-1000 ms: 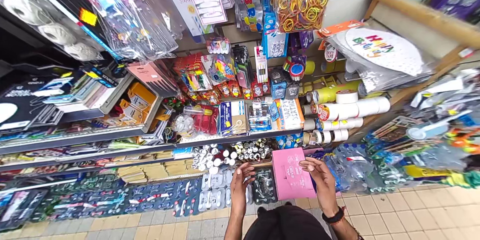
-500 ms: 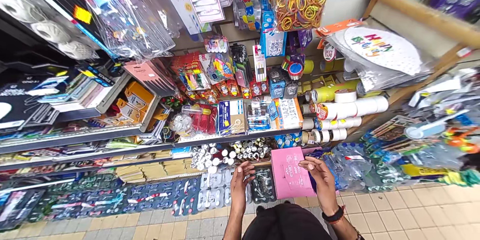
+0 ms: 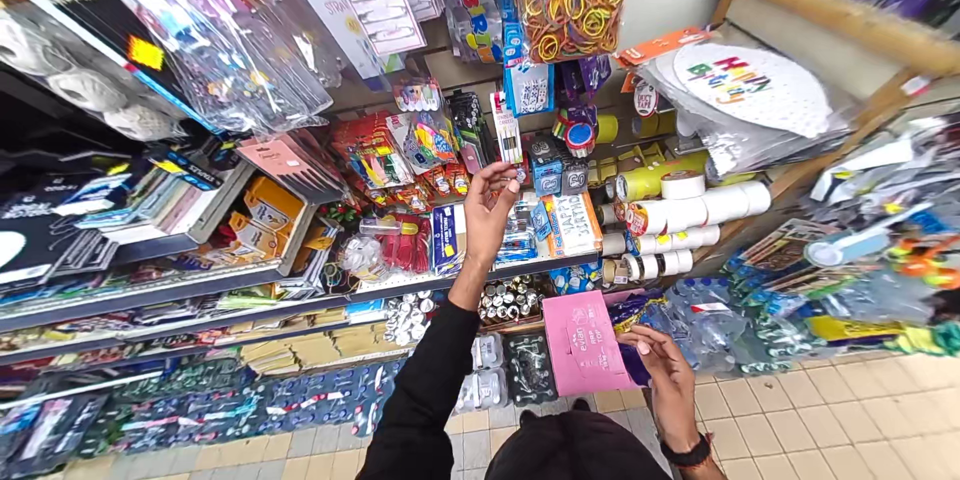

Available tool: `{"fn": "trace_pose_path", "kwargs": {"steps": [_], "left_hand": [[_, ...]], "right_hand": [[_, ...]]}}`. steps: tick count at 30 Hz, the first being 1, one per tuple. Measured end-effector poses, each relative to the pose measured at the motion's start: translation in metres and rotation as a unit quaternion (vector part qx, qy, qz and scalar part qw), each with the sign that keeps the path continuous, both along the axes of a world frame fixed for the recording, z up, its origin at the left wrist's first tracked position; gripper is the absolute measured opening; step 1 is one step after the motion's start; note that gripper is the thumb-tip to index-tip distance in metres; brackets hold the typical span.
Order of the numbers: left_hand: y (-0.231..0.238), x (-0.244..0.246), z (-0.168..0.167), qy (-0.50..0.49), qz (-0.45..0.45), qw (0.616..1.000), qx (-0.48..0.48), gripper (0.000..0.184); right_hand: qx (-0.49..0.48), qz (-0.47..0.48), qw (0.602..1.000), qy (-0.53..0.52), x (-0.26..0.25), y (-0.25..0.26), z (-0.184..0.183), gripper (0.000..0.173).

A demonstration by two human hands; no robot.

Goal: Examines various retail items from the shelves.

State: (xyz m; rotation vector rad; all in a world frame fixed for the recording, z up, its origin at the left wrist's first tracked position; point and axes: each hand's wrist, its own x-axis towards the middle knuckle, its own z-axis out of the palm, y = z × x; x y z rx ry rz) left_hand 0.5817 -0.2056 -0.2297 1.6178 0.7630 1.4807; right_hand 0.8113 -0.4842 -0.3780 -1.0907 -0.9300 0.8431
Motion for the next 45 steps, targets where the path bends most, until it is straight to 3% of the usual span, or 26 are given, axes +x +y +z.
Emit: {"fn": "trace_pose_path", "kwargs": {"steps": [5,9,12,16,22,24,28,31,34,38,41,45], "left_hand": [[0.084,0.034,0.027,0.035,0.059,0.997,-0.020,0.057],[0.121,0.054,0.033,0.066,0.107,0.991,-0.052,0.077],[0.112,0.062,0.034,0.103,0.155,0.980,-0.068,0.076],[0.094,0.052,0.026,0.178,0.129,0.972,-0.079,0.071],[0.180,0.076,0.022,0.057,0.152,0.986,-0.040,0.069],[0.179,0.079,0.025,0.068,0.144,0.987,-0.039,0.067],[0.129,0.076,0.038,0.201,0.124,0.972,-0.014,0.054],[0.175,0.093,0.032,0.147,0.163,0.976,-0.014,0.064],[0.186,0.097,0.029,0.128,0.155,0.980,-0.015,0.068],[0.113,0.085,0.054,0.176,0.098,0.979,-0.018,0.052],[0.103,0.079,0.051,0.120,0.073,0.990,0.018,0.048],[0.138,0.090,0.055,-0.025,0.047,0.999,-0.001,0.052]], "right_hand": [[-0.004,-0.038,0.999,0.010,0.009,-0.013,-0.002,0.037],[-0.011,-0.052,0.999,0.003,0.017,-0.020,-0.003,0.036],[-0.030,-0.065,0.997,0.016,0.027,-0.026,-0.012,0.037],[-0.055,-0.088,0.994,0.023,0.040,-0.037,-0.018,0.036],[-0.060,-0.103,0.992,0.028,0.054,-0.044,-0.024,0.036],[-0.066,-0.098,0.993,0.029,0.055,-0.042,-0.026,0.035],[-0.074,-0.081,0.994,0.024,0.054,-0.038,-0.027,0.035],[-0.088,-0.068,0.994,0.015,0.053,-0.037,-0.026,0.034],[-0.095,-0.057,0.994,0.013,0.054,-0.037,-0.026,0.032],[-0.102,-0.057,0.993,0.013,0.058,-0.038,-0.026,0.031],[-0.106,-0.058,0.993,0.006,0.059,-0.037,-0.028,0.031],[-0.105,-0.050,0.993,0.005,0.057,-0.034,-0.029,0.030]]}}
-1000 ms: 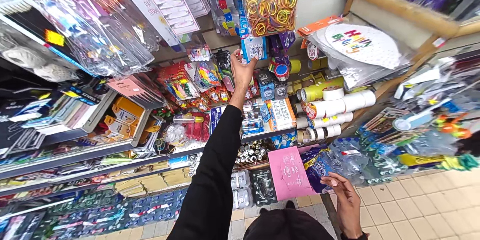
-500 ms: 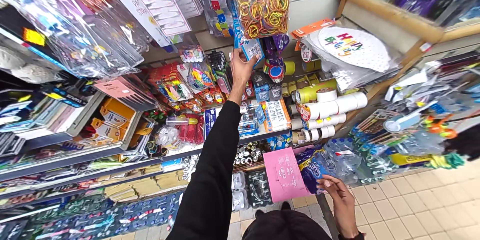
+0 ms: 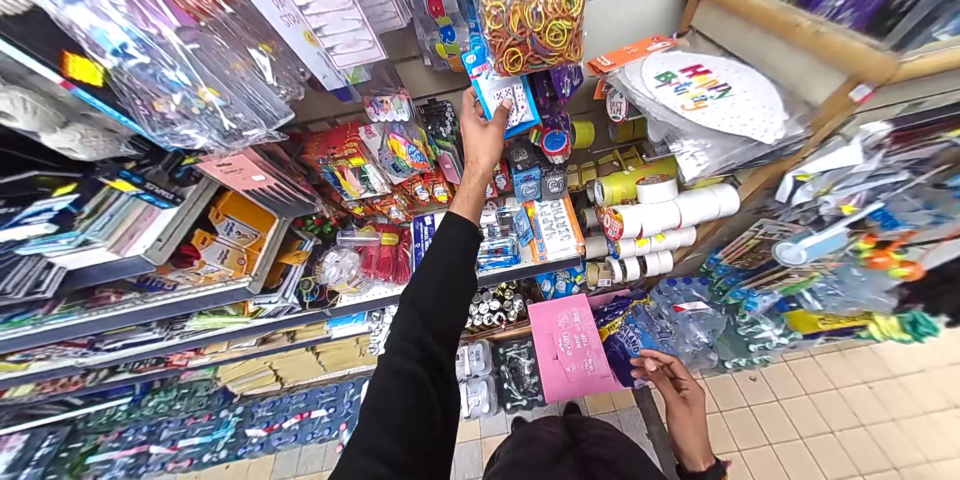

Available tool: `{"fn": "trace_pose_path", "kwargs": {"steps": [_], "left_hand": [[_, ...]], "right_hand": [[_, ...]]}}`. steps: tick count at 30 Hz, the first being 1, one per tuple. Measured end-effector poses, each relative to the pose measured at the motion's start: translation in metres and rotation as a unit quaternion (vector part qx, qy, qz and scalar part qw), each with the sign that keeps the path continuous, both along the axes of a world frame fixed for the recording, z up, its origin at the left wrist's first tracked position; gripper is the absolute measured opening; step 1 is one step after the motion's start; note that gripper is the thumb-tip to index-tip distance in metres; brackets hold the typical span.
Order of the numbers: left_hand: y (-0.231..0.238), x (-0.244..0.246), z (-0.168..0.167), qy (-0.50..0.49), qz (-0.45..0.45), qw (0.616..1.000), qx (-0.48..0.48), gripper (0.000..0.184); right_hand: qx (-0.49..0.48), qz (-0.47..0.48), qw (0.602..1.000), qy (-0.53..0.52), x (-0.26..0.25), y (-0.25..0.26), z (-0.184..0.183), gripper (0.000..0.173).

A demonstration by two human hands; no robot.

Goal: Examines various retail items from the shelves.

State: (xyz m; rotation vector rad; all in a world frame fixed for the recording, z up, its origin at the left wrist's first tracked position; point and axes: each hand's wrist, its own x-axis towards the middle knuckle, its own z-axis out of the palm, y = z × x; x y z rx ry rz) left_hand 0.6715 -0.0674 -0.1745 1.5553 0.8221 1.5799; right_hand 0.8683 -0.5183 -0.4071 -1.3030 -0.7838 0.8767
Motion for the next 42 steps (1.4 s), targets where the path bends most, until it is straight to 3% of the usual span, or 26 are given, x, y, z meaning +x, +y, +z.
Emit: {"fn": "trace_pose_path", "kwargs": {"steps": [9,15,18,21,26,31,36,42], "left_hand": [[-0.037,-0.009,0.022,-0.040,-0.121,0.991,-0.048,0.044],[-0.052,-0.027,-0.006,-0.003,-0.133,0.986,-0.099,0.049],[-0.097,-0.046,-0.033,0.032,-0.114,0.983,-0.137,0.048],[-0.137,-0.066,-0.061,-0.001,-0.115,0.986,-0.124,0.047],[-0.233,-0.098,-0.075,-0.033,-0.111,0.988,-0.103,0.050],[-0.305,-0.120,-0.088,-0.057,-0.127,0.984,-0.112,0.047],[-0.337,-0.131,-0.105,-0.079,-0.135,0.978,-0.140,0.049],[-0.354,-0.141,-0.112,-0.097,-0.122,0.976,-0.155,0.048]], "right_hand": [[0.000,0.011,1.000,-0.007,-0.006,0.000,-0.002,0.029],[-0.004,0.025,1.000,-0.015,-0.013,0.002,-0.001,0.029],[-0.010,0.031,0.999,-0.012,-0.018,0.002,-0.001,0.029],[-0.006,0.037,0.999,-0.012,-0.024,0.005,-0.001,0.028],[0.011,0.080,0.997,-0.016,-0.041,0.021,0.004,0.028],[0.085,0.223,0.971,0.014,-0.077,0.047,0.042,0.047],[0.153,0.314,0.936,0.051,-0.115,0.072,0.087,0.065],[0.148,0.321,0.931,0.092,-0.137,0.076,0.104,0.052]]}}
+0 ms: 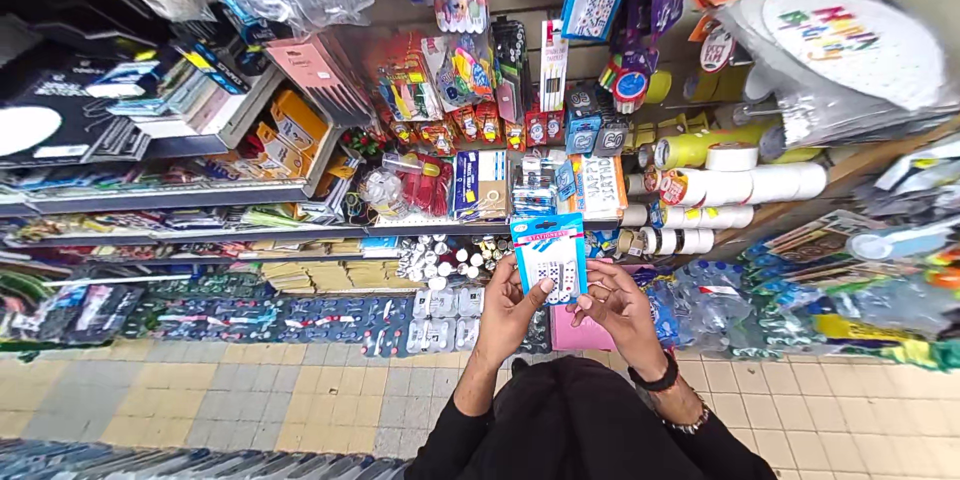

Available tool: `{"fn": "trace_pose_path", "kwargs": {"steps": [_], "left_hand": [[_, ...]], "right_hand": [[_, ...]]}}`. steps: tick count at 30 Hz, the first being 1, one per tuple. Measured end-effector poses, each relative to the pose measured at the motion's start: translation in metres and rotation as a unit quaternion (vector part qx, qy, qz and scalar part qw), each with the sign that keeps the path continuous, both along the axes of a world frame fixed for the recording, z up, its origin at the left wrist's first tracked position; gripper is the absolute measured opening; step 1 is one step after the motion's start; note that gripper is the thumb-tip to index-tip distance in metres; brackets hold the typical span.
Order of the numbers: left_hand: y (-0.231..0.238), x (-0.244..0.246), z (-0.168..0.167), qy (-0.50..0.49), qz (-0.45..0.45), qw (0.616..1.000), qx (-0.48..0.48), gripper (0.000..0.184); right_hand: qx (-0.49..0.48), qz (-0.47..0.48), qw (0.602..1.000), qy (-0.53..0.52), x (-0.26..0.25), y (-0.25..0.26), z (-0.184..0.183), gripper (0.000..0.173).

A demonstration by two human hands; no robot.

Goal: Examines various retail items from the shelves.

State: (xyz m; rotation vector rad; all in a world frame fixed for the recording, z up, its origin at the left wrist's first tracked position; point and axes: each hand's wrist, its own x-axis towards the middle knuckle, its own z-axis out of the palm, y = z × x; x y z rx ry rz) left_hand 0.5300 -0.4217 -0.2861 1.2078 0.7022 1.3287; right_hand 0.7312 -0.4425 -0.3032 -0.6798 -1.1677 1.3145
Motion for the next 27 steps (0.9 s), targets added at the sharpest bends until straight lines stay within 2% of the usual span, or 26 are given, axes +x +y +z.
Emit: {"fn": "trace_pose_path", "kwargs": {"steps": [7,27], "left_hand": [[-0.009,-0.004,-0.004,0.010,-0.006,1.000,-0.006,0.050],[-0.014,-0.011,-0.008,0.013,-0.033,0.999,-0.011,0.049]], "right_hand": [[-0.017,-0.032,0.999,-0.024,-0.010,-0.012,-0.005,0.043],[-0.031,-0.064,0.997,-0.030,-0.019,-0.026,-0.008,0.041]]}}
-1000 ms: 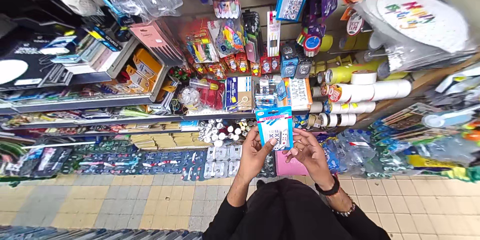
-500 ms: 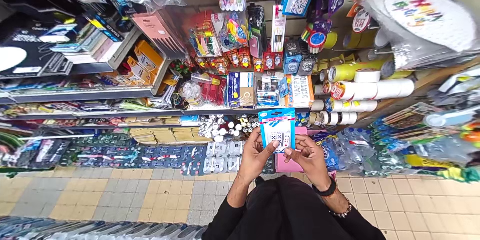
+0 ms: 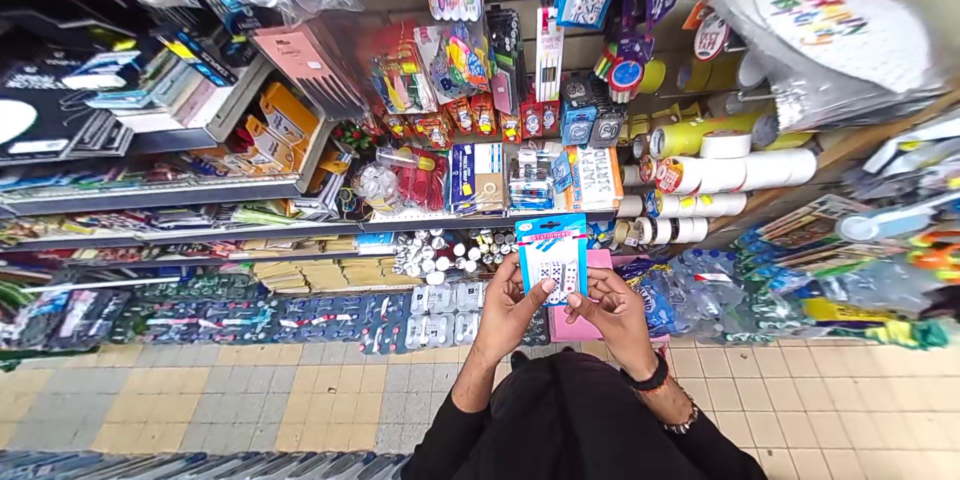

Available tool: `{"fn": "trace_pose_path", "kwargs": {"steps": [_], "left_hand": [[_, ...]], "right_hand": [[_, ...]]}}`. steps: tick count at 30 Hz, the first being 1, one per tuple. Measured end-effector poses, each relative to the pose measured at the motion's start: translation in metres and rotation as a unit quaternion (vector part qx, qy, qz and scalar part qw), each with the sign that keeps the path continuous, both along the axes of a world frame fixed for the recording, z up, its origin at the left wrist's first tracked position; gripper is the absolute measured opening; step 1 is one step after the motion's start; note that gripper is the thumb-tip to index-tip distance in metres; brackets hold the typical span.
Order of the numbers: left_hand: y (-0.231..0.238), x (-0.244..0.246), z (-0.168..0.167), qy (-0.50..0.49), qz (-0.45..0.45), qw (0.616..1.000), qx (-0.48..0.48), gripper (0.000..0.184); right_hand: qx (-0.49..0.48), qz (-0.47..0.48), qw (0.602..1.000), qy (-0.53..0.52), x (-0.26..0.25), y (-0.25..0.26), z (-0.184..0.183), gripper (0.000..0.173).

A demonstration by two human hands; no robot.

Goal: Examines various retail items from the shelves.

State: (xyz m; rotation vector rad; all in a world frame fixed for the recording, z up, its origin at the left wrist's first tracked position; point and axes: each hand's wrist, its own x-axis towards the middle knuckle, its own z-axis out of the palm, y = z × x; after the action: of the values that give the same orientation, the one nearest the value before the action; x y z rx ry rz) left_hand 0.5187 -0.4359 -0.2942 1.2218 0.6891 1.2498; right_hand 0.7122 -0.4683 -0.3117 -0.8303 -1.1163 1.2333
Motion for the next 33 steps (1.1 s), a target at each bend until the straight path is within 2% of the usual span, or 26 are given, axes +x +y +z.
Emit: {"fn": "trace_pose_path", "kwargs": {"steps": [2,7,12,33], "left_hand": [[0.001,-0.003,-0.007,-0.024,-0.015,1.000,-0.001,0.040],[0.002,-0.005,-0.017,-0.055,-0.010,0.997,-0.047,0.041],[0.000,-0.005,-0.016,-0.052,-0.005,0.998,-0.044,0.038],[0.002,-0.002,-0.016,-0.049,-0.010,0.998,-0.046,0.038]], "right_hand": [[-0.004,0.003,1.000,0.007,0.000,-0.001,0.000,0.040],[-0.012,0.023,0.999,0.038,0.004,-0.003,-0.002,0.030],[-0.019,0.012,0.999,0.046,0.004,-0.005,-0.005,0.027],[-0.032,0.015,0.998,0.050,0.008,-0.004,-0.004,0.027]]}}
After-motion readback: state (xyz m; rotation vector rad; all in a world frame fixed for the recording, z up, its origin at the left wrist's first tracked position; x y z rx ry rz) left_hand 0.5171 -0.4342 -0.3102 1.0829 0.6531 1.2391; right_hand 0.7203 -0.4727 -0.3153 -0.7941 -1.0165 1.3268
